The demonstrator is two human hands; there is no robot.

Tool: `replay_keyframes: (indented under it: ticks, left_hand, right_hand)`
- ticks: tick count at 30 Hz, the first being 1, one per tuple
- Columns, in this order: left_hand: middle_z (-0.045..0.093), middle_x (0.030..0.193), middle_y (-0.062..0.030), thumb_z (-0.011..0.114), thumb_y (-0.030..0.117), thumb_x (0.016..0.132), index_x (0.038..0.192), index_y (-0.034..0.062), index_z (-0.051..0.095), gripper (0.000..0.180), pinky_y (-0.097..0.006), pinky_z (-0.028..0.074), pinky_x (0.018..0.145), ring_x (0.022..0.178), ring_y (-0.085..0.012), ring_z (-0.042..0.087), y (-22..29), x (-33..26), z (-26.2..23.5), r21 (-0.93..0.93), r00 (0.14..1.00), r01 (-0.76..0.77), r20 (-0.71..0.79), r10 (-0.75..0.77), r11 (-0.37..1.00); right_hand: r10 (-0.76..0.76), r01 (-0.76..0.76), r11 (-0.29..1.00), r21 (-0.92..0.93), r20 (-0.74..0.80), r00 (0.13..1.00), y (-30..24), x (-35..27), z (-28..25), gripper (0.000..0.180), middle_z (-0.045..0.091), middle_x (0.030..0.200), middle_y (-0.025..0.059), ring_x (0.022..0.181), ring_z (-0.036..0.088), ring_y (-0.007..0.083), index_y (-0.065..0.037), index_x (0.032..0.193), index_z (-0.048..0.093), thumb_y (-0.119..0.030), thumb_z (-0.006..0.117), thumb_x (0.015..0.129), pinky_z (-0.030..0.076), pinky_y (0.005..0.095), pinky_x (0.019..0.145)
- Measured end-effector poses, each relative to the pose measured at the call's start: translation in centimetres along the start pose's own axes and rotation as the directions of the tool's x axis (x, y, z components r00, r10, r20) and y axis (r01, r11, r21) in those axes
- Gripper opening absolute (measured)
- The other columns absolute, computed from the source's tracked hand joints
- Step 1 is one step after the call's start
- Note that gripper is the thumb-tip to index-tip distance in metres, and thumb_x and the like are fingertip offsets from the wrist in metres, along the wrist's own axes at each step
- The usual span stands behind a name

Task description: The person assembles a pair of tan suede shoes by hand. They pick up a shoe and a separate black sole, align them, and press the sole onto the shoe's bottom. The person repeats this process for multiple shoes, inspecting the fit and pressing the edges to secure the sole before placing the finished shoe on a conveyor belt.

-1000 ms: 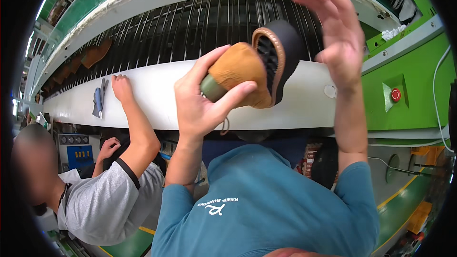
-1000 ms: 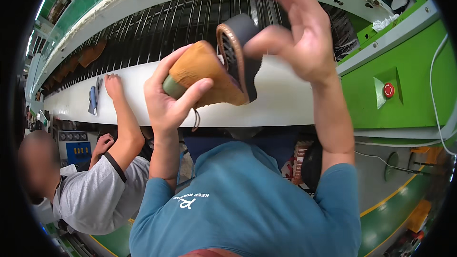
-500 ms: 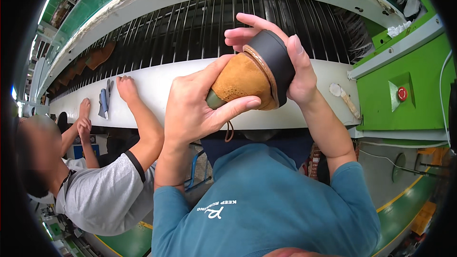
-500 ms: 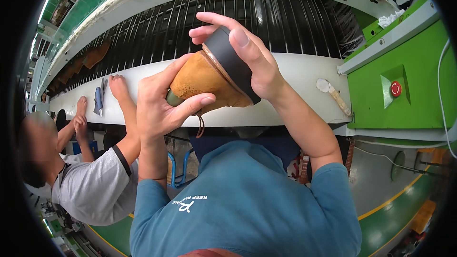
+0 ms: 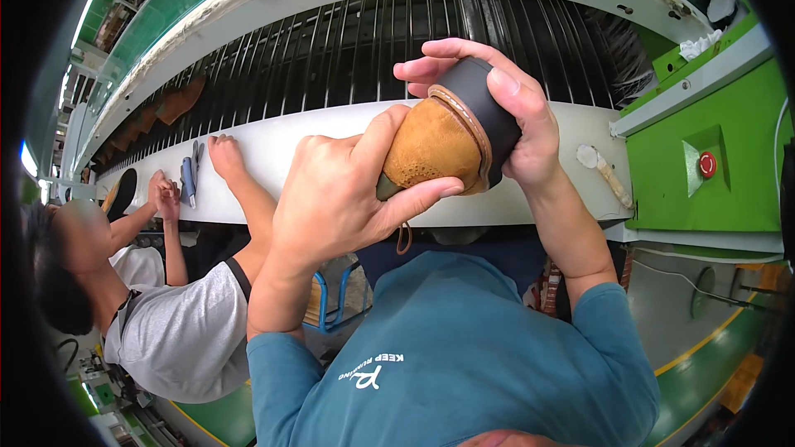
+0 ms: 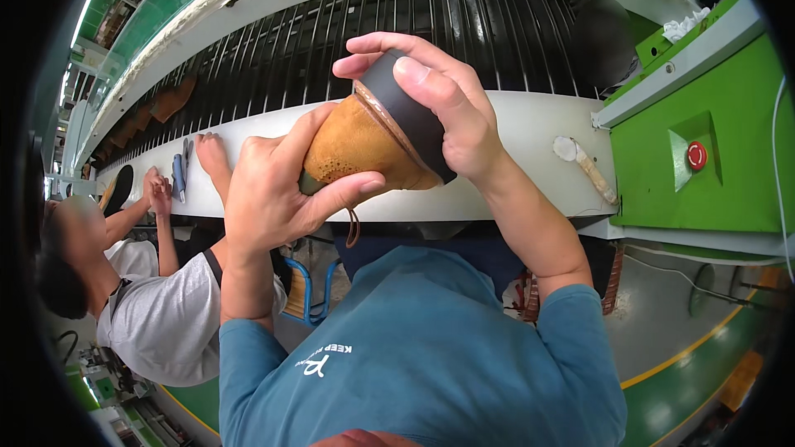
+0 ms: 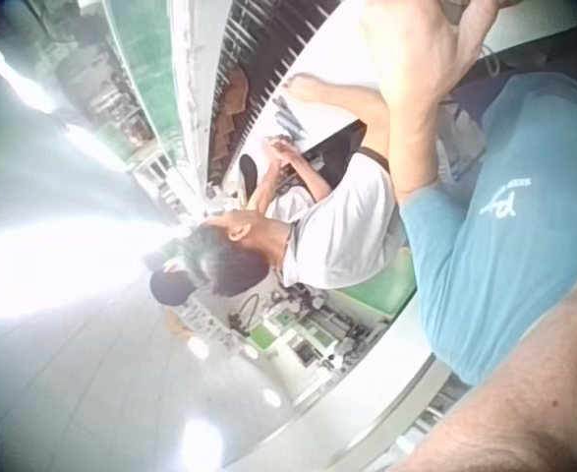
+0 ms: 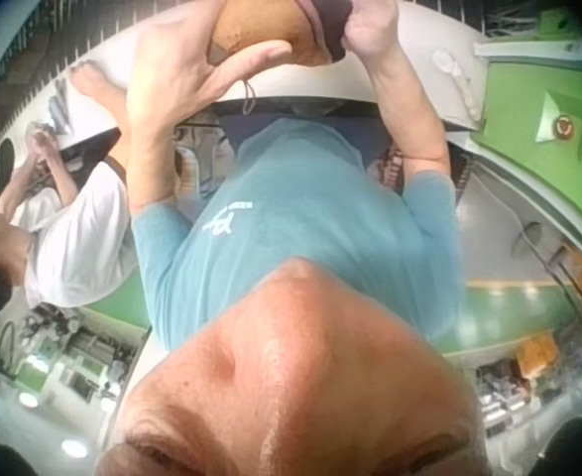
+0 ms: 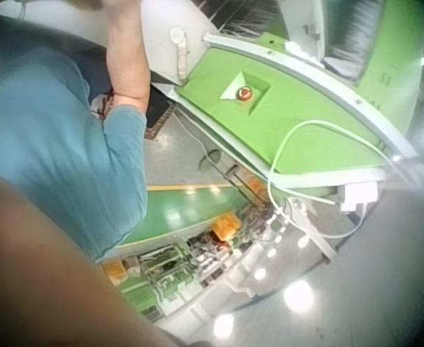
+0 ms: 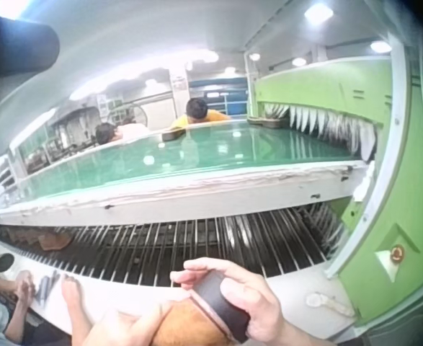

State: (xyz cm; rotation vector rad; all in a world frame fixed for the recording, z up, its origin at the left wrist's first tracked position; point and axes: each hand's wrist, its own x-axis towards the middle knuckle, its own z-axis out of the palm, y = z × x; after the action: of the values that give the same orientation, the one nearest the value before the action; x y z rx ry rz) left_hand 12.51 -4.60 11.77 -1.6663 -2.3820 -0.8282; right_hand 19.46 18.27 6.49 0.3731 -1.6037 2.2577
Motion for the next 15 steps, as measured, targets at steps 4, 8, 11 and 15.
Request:
replay_keyframes:
  ticks: [4, 8, 11, 15]
  left_hand:
    - [0.073, 0.069, -0.0147, 0.089, 0.06, 0.095, 0.129, -0.0043, 0.069, 0.075, -0.042, 0.055, 0.053, 0.055, -0.0343, 0.072, 0.3, 1.1, 0.5, 0.034, 0.999, -0.041, -0.015, 0.041, 0.999]
    - [0.075, 0.073, -0.0152, 0.088, 0.057, 0.096, 0.13, -0.0055, 0.069, 0.074, -0.042, 0.057, 0.058, 0.06, -0.0345, 0.075, 1.4, 2.1, 0.4, 0.078, 0.998, 0.005, 0.057, -0.01, 0.997]
    - [0.081, 0.087, -0.018, 0.09, 0.051, 0.095, 0.137, -0.0056, 0.069, 0.073, -0.041, 0.061, 0.068, 0.072, -0.0353, 0.081, 2.8, 2.9, -0.3, 0.147, 0.987, 0.049, 0.146, -0.071, 0.988]
    - [0.074, 0.074, -0.0191, 0.09, 0.055, 0.095, 0.132, -0.0073, 0.07, 0.075, -0.043, 0.057, 0.063, 0.064, -0.0365, 0.075, 3.9, 4.8, -0.2, 0.23, 0.979, -0.017, 0.2, -0.031, 0.973]
  right_hand:
    - [0.0, 0.007, 0.996, 0.093, -0.066, 0.998, 0.4, -0.1, -1.0, 0.081, 0.069, 0.142, 0.0364, 0.14, 0.068, 0.0452, 0.014, 0.154, 0.056, -0.051, 0.053, 0.105, 0.053, 0.0539, 0.124]
    - [-0.023, 0.029, 0.994, 0.11, -0.06, 0.998, 0.3, -0.3, -2.0, 0.08, 0.069, 0.142, 0.0354, 0.141, 0.067, 0.0463, 0.013, 0.153, 0.056, -0.051, 0.052, 0.105, 0.053, 0.0558, 0.125]
    - [-0.009, 0.034, 0.974, 0.223, -0.114, 0.993, 0.4, -0.5, -2.6, 0.08, 0.07, 0.142, 0.0344, 0.142, 0.066, 0.0464, 0.013, 0.153, 0.056, -0.051, 0.051, 0.105, 0.052, 0.0557, 0.125]
    - [-0.049, 0.053, 0.996, 0.068, -0.065, 0.997, -0.9, -0.9, -3.2, 0.082, 0.071, 0.142, 0.0323, 0.139, 0.069, 0.0426, 0.012, 0.157, 0.056, -0.052, 0.048, 0.105, 0.052, 0.0522, 0.124]
